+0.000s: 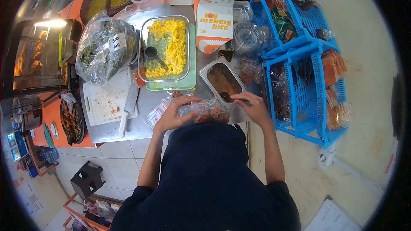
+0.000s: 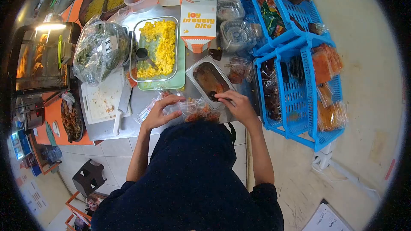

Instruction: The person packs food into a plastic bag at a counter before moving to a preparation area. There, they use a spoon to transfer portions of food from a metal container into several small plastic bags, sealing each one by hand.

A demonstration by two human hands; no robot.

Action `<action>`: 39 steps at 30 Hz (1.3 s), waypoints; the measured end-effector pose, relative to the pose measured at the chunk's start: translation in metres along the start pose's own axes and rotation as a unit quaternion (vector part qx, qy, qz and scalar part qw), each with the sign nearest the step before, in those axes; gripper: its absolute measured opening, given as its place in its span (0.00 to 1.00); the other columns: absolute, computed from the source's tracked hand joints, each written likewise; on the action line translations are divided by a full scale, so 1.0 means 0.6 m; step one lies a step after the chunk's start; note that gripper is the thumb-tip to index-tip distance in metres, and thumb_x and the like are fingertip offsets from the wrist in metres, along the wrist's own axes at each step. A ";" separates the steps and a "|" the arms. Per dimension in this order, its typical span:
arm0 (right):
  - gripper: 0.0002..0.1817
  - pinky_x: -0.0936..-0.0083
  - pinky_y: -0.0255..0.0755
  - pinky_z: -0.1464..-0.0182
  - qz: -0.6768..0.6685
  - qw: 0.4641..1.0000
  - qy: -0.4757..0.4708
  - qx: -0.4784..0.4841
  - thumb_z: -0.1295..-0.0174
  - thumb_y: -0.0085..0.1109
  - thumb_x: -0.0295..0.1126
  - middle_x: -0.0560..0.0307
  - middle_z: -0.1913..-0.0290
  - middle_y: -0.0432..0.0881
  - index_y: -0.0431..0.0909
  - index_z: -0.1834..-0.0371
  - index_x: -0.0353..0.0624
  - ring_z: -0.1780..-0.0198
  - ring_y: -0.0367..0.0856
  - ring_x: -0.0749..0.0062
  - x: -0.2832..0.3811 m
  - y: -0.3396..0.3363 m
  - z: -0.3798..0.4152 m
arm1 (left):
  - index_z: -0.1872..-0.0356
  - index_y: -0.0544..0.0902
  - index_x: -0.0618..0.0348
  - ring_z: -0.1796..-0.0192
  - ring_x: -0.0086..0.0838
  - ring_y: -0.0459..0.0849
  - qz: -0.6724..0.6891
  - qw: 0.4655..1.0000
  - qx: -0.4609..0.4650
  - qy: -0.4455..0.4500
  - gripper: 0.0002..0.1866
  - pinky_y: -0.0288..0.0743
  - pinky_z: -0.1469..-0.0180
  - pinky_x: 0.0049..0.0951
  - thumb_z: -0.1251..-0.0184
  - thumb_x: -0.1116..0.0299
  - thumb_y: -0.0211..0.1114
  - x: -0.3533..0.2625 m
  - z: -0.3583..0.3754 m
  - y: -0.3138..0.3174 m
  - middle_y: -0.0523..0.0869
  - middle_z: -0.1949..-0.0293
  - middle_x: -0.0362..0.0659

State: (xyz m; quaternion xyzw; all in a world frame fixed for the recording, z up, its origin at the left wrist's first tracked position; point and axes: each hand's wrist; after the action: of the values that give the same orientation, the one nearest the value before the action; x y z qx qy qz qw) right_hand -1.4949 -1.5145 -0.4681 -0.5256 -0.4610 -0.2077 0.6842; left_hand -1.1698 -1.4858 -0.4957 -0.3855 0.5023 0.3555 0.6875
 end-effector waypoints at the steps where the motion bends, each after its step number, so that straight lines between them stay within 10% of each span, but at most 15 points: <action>1: 0.12 0.67 0.82 0.49 0.001 1.000 0.001 -0.002 0.32 0.65 0.27 0.51 0.52 0.88 0.86 0.47 0.42 0.50 0.88 0.58 -0.008 0.010 -0.001 | 0.36 0.83 0.56 0.34 0.37 0.81 0.002 1.000 0.016 0.004 0.26 0.72 0.29 0.39 0.33 0.61 0.73 0.000 -0.004 0.003 0.85 0.37 0.46; 10: 0.21 0.64 0.82 0.49 0.138 0.975 -0.118 -0.125 0.36 0.65 0.20 0.53 0.49 0.85 0.83 0.39 0.47 0.50 0.86 0.55 0.018 0.041 0.036 | 0.38 0.84 0.60 0.34 0.40 0.82 -0.004 1.000 0.018 -0.010 0.25 0.72 0.29 0.38 0.34 0.63 0.73 0.007 0.001 0.018 0.85 0.37 0.49; 19: 0.17 0.60 0.80 0.51 0.040 0.975 0.038 -0.215 0.30 0.59 0.23 0.47 0.51 0.76 0.80 0.39 0.43 0.52 0.83 0.50 -0.003 0.147 0.010 | 0.42 0.86 0.60 0.30 0.47 0.78 -0.152 0.981 0.108 0.054 0.25 0.70 0.27 0.42 0.39 0.60 0.74 -0.014 -0.046 0.028 0.79 0.31 0.50; 39: 0.10 0.66 0.78 0.46 0.009 0.996 0.088 -0.025 0.31 0.60 0.22 0.51 0.52 0.83 0.86 0.50 0.42 0.49 0.85 0.56 0.014 0.004 0.044 | 0.39 0.86 0.53 0.20 0.49 0.64 -0.238 0.961 0.124 0.072 0.28 0.58 0.19 0.47 0.38 0.52 0.75 -0.018 -0.073 0.030 0.65 0.20 0.52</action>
State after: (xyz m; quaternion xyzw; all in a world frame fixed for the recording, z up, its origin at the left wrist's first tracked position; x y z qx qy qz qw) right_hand -1.4997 -1.4879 -0.4620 -0.5260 -0.3889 -0.2587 0.7108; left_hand -1.2065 -1.5176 -0.4968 -0.4299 0.4844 0.0876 0.7569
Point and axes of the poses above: each hand's wrist, its own z-axis away from the middle knuckle, its own y-axis out of the palm, x = y × z
